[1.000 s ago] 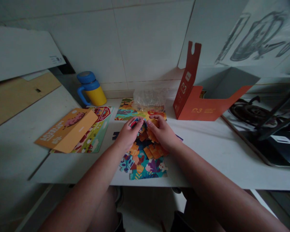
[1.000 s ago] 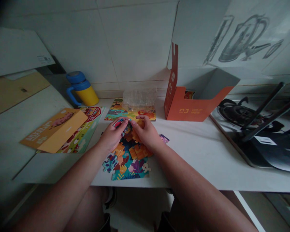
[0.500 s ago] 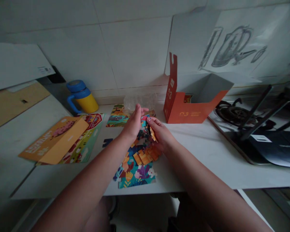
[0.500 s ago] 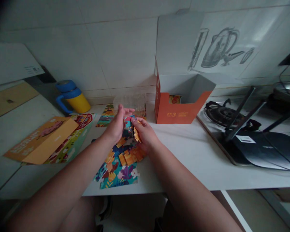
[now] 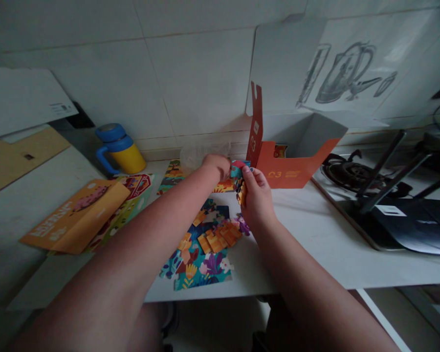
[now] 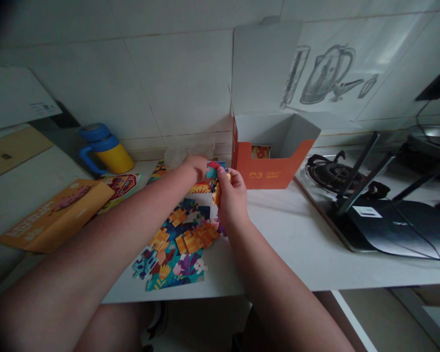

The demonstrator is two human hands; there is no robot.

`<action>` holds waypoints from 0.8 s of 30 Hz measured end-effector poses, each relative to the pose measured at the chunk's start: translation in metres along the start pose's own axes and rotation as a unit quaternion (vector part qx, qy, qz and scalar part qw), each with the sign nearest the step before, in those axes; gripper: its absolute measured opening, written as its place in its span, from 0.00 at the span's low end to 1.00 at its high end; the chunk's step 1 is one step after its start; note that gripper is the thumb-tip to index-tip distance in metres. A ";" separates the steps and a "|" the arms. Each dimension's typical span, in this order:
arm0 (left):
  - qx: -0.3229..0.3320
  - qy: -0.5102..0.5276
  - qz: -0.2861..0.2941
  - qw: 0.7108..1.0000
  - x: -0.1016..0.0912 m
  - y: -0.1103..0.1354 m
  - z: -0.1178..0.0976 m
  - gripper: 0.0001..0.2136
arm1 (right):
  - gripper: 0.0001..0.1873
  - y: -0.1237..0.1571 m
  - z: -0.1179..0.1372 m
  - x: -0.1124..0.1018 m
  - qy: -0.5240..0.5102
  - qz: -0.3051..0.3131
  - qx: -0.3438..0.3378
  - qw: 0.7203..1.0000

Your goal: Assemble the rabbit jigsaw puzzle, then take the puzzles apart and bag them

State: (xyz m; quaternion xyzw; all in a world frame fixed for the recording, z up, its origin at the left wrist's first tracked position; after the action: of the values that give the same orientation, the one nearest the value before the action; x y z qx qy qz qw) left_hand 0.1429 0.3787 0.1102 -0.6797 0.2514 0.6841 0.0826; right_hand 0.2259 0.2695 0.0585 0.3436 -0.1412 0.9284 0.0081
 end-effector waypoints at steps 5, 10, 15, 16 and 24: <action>-0.111 -0.057 -0.029 0.992 -0.005 0.035 0.029 0.13 | 0.22 0.000 -0.009 0.003 -0.004 0.019 0.025 1.000; -0.109 -0.119 -0.228 0.960 -0.010 0.123 0.050 0.22 | 0.25 0.006 -0.027 0.011 0.019 0.049 0.114 0.992; 0.047 -0.125 -0.355 0.925 0.015 0.182 0.041 0.17 | 0.22 0.020 -0.046 0.024 0.065 0.124 0.213 0.967; 0.060 -0.107 -0.377 0.918 0.019 0.188 0.040 0.16 | 0.22 0.024 -0.051 0.026 0.076 0.138 0.241 0.958; 0.213 -0.056 -0.342 0.914 0.042 0.197 0.002 0.14 | 0.11 0.027 -0.052 0.020 0.087 0.098 0.272 0.953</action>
State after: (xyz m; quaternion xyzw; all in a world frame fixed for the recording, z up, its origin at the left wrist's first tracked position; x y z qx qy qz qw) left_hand 0.0489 0.2010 0.1144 -0.6511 0.1383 0.5813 0.4681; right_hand 0.1749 0.2561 0.0270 0.2347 0.0849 0.9542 -0.1648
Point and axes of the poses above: each hand's wrist, its own y-axis away from the middle knuckle, its own x-axis out of the palm, z = x × y, the point moved 9 cm from there along -y, towards the middle knuckle, and after that the axes turned 14 degrees about z, right-handed, at the moved point
